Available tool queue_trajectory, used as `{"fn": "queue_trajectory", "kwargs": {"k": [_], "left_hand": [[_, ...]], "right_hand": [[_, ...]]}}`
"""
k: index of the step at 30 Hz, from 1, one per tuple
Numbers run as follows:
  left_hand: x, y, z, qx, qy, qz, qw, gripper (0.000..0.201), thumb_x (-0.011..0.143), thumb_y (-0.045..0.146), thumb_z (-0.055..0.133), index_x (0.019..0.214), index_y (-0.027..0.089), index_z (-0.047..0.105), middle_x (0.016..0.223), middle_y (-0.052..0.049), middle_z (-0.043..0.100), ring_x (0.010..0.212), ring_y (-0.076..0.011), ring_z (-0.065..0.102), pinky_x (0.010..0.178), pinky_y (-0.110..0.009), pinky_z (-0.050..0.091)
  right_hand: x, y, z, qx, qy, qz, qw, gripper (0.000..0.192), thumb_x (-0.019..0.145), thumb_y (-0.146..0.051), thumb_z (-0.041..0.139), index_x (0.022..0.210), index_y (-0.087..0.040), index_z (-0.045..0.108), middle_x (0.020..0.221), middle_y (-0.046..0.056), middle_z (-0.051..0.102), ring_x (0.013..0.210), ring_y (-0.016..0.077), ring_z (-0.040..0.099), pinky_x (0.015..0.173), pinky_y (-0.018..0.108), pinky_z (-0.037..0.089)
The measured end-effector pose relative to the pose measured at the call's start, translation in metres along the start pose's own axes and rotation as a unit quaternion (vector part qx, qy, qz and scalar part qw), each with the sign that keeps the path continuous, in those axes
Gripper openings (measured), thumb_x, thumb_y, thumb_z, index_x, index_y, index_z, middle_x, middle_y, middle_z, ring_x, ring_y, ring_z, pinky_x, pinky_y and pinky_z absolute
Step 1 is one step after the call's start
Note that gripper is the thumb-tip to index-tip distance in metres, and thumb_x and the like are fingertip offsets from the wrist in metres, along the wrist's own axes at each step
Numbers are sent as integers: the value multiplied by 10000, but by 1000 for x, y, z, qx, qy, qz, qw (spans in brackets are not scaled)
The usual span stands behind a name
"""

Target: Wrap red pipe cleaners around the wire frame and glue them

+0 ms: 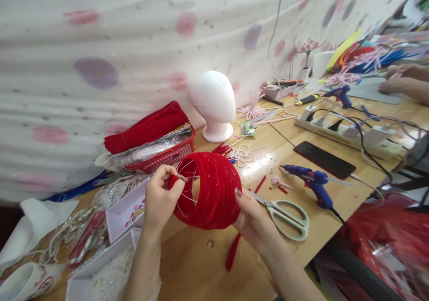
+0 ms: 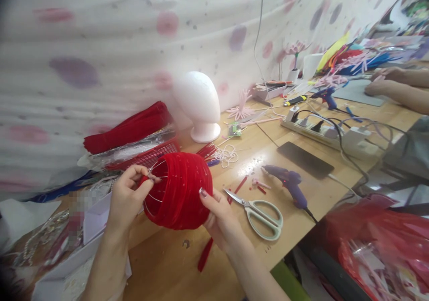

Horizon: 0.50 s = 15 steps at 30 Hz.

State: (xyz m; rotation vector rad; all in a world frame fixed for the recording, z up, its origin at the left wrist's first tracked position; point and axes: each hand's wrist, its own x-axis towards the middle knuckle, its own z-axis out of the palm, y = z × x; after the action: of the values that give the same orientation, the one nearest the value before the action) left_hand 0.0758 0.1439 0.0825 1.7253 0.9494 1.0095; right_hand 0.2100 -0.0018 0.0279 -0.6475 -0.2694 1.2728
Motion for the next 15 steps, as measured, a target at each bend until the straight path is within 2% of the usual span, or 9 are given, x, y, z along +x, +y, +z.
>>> {"fn": "queue_trajectory", "kwargs": {"k": [4,9,12,15], "left_hand": [[1,-3,0,-3,-3,-8,1000,136,639,244,622,724,235,517,676,39,676,698,-171,691,685,-257,495],[3,-6,1,-3,-7,-18,1000,140,627,265,620,718,236,517,675,31,686,707,-188,711,697,-272,510],[4,-8,1,4,12,-19,1000,146,636,271,623,728,236,515,687,31,686,715,-185,710,693,-267,500],[4,-9,1,9,38,-21,999,156,649,287,631,740,235,516,670,39,664,690,-176,694,671,-261,482]], "right_hand": [[1,4,0,-16,-33,3,999,342,749,-405,875,1014,-210,784,978,89,805,958,265,757,908,385,569],[7,6,-5,-18,-42,4,999,358,755,-469,859,999,-217,788,964,85,806,954,260,758,913,384,564],[10,4,-8,-26,-45,9,999,311,774,-466,849,961,-223,796,928,69,810,938,235,760,919,361,558],[10,2,-11,-35,-62,22,997,282,715,-386,903,902,-201,802,890,74,809,927,235,764,919,355,557]]}}
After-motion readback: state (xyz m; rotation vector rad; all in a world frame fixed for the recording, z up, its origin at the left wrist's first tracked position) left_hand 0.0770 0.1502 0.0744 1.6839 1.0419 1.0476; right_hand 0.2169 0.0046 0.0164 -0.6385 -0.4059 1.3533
